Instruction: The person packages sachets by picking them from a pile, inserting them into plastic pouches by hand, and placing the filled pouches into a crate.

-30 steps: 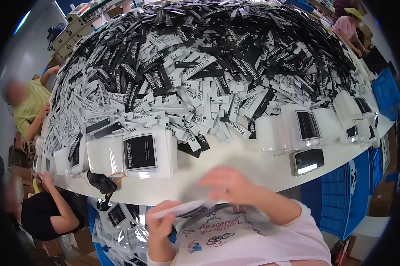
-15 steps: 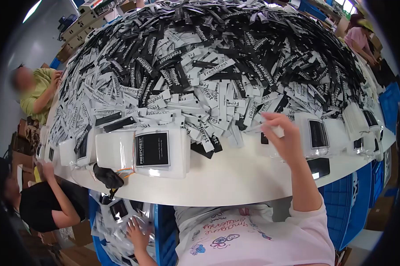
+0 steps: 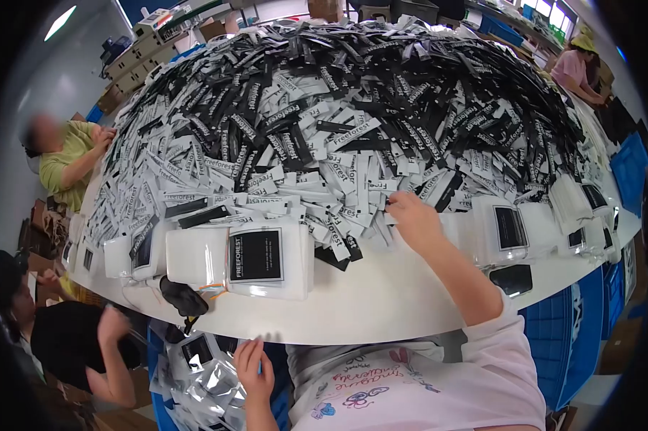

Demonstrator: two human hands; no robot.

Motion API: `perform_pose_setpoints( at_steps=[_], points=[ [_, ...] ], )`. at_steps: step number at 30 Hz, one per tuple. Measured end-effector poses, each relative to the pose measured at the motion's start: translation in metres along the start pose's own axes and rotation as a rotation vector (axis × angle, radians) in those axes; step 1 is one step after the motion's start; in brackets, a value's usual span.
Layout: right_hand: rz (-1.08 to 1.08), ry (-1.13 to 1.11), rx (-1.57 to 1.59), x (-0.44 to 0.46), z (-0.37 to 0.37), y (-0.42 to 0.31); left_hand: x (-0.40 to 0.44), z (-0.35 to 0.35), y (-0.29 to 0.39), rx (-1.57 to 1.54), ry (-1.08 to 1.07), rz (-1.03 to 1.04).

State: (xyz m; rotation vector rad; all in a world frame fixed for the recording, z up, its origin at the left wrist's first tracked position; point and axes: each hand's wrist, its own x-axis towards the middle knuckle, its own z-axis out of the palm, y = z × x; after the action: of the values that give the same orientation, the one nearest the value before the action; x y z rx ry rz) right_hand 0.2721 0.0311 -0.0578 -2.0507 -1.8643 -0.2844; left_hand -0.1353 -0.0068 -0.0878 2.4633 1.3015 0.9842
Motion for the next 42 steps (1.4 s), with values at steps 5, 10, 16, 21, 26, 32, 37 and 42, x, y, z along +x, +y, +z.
perform_pose_setpoints(
  at_steps=[5,10,16,21,26,32,37,42],
  points=[
    [0.085,0.308,0.409,0.004,-0.034,0.001,0.002,0.001,0.007,-0.053,0.029,-0.028],
    [0.092,0.646,0.723,-0.014,-0.064,-0.002,0.014,0.013,0.023,-0.164,0.016,0.037],
    [0.248,0.746,1.186,-0.079,-0.032,-0.046,0.026,0.040,0.045,-0.309,-0.063,0.153],
    [0.054,0.888,1.006,-0.095,-0.036,-0.058,0.027,0.050,0.045,-0.365,-0.203,0.261],
    [-0.002,0.644,0.842,-0.109,-0.022,-0.061,0.036,0.055,0.062,-0.391,-0.156,0.291],
    [0.318,0.288,0.821,-0.127,-0.014,-0.067,0.026,0.056,0.057,-0.385,-0.233,0.221],
    [0.706,0.424,0.987,-0.155,-0.037,-0.037,0.025,0.063,0.055,-0.379,-0.190,0.233],
    [0.973,1.161,0.749,-0.160,-0.175,0.133,0.029,0.067,0.058,-0.370,-0.214,0.224]
  ],
)
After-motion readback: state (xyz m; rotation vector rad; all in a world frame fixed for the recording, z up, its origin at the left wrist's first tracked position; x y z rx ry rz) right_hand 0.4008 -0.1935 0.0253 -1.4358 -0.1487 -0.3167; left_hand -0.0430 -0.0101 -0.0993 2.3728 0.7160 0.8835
